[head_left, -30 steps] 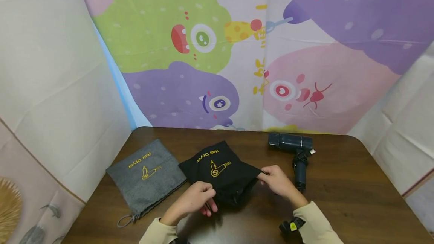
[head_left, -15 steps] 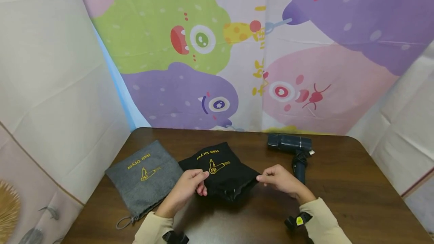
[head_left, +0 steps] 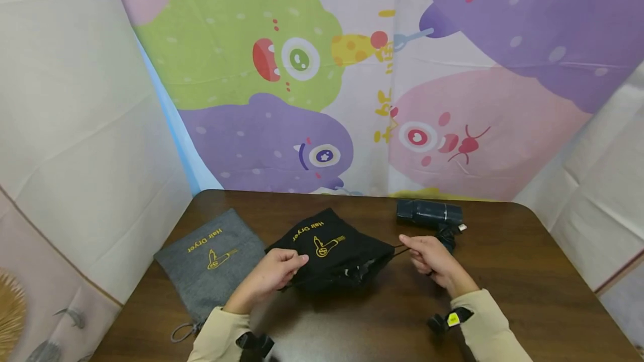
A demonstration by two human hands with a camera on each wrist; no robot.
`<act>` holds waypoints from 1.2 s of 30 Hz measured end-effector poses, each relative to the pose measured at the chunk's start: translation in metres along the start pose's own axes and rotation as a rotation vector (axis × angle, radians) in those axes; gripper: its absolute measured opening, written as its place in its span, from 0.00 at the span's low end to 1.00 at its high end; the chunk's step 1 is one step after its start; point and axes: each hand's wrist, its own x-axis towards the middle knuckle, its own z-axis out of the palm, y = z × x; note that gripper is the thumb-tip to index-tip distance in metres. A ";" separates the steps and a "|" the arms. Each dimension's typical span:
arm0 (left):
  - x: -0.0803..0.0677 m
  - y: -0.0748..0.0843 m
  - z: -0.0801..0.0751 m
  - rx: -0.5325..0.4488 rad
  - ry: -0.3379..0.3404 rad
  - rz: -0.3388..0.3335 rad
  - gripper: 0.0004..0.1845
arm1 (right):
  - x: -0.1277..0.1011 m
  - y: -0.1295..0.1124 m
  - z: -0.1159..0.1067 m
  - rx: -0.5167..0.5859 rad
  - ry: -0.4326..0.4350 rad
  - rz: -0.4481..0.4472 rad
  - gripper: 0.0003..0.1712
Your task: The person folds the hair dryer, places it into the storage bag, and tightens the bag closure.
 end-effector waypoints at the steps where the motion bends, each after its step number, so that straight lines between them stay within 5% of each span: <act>1: 0.000 0.000 -0.001 0.040 -0.008 -0.001 0.24 | 0.000 0.000 -0.003 0.032 0.026 -0.002 0.30; 6: -0.002 0.002 -0.005 0.369 -0.045 0.007 0.19 | 0.001 -0.004 -0.014 0.146 0.148 -0.035 0.31; 10: -0.002 0.003 -0.005 0.575 -0.119 0.003 0.14 | 0.001 -0.013 -0.013 0.057 0.160 -0.051 0.30; 13: 0.000 0.001 -0.003 0.627 -0.181 0.039 0.12 | 0.003 -0.020 -0.008 -0.034 0.143 -0.048 0.31; 17: 0.004 -0.003 -0.002 0.608 -0.168 0.105 0.13 | 0.007 -0.021 -0.007 -0.041 0.136 -0.007 0.32; 26: 0.011 -0.007 0.011 0.550 0.027 0.325 0.14 | 0.009 -0.027 -0.006 -0.229 -0.004 -0.013 0.30; 31: 0.018 -0.008 0.023 0.475 0.081 0.392 0.14 | 0.011 -0.027 -0.001 -0.154 0.115 -0.062 0.28; 36: 0.027 -0.007 0.036 0.236 0.019 0.434 0.17 | 0.015 -0.030 0.006 -0.083 0.203 -0.159 0.24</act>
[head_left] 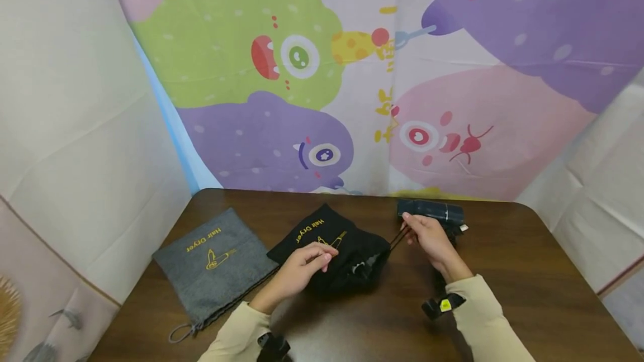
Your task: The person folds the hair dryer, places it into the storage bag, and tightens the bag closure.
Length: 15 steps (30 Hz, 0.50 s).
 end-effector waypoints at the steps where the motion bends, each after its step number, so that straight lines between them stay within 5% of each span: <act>1: 0.002 0.000 0.002 -0.066 -0.004 -0.007 0.17 | 0.001 -0.001 0.002 0.039 -0.005 -0.015 0.24; 9: 0.013 0.001 0.009 -0.670 -0.011 -0.119 0.20 | 0.015 -0.004 0.011 0.621 -0.215 -0.064 0.30; 15: 0.014 -0.001 0.008 -0.641 0.021 -0.160 0.19 | 0.018 0.002 0.010 0.679 -0.251 0.037 0.31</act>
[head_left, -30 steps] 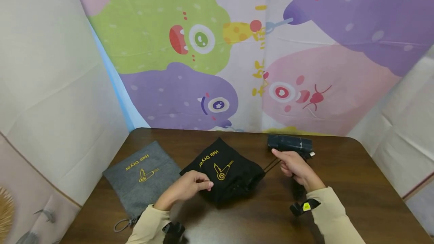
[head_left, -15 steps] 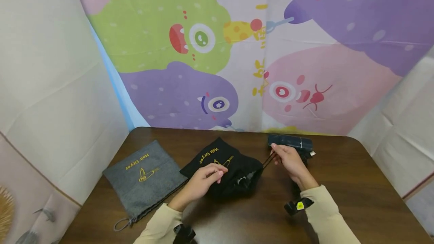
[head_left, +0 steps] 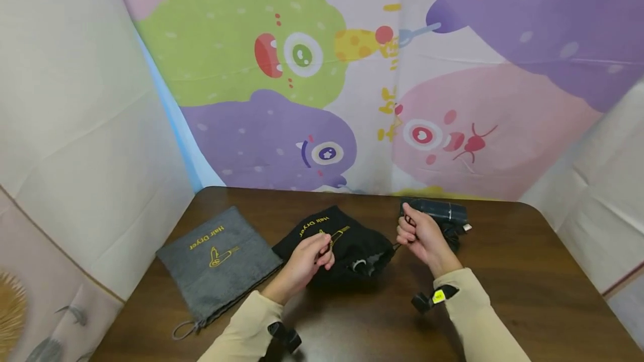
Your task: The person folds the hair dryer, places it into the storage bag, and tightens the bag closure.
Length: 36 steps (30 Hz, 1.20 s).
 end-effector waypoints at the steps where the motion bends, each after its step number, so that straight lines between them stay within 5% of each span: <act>1: 0.000 0.000 -0.002 0.009 0.014 -0.004 0.19 | -0.001 -0.001 -0.003 -0.012 0.029 0.004 0.31; 8: -0.009 0.004 -0.027 -0.055 0.077 -0.085 0.22 | -0.018 -0.010 -0.023 -0.277 0.260 0.012 0.26; 20: -0.016 0.011 -0.042 -0.066 0.079 -0.101 0.22 | -0.035 -0.017 -0.021 -0.605 0.358 0.035 0.26; 36: -0.009 -0.004 -0.035 0.141 0.151 -0.104 0.21 | -0.036 -0.004 -0.027 -0.854 0.245 0.111 0.28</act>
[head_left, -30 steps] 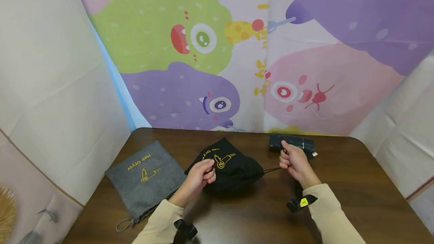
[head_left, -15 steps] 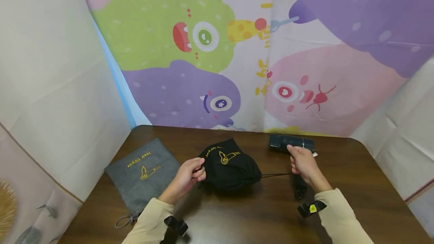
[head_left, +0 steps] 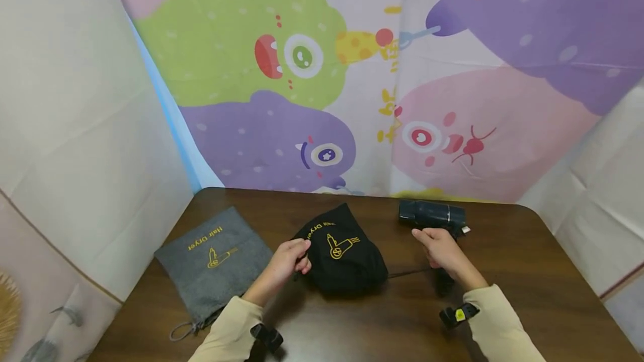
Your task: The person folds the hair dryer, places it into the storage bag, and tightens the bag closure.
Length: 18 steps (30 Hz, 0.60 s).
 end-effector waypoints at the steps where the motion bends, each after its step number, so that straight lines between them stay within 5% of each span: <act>1: 0.000 0.000 0.001 0.018 0.000 -0.002 0.21 | 0.000 0.001 0.001 -0.022 0.003 -0.006 0.28; 18: 0.001 -0.003 0.009 0.164 0.074 -0.006 0.22 | 0.001 -0.004 0.012 -0.125 0.114 -0.031 0.28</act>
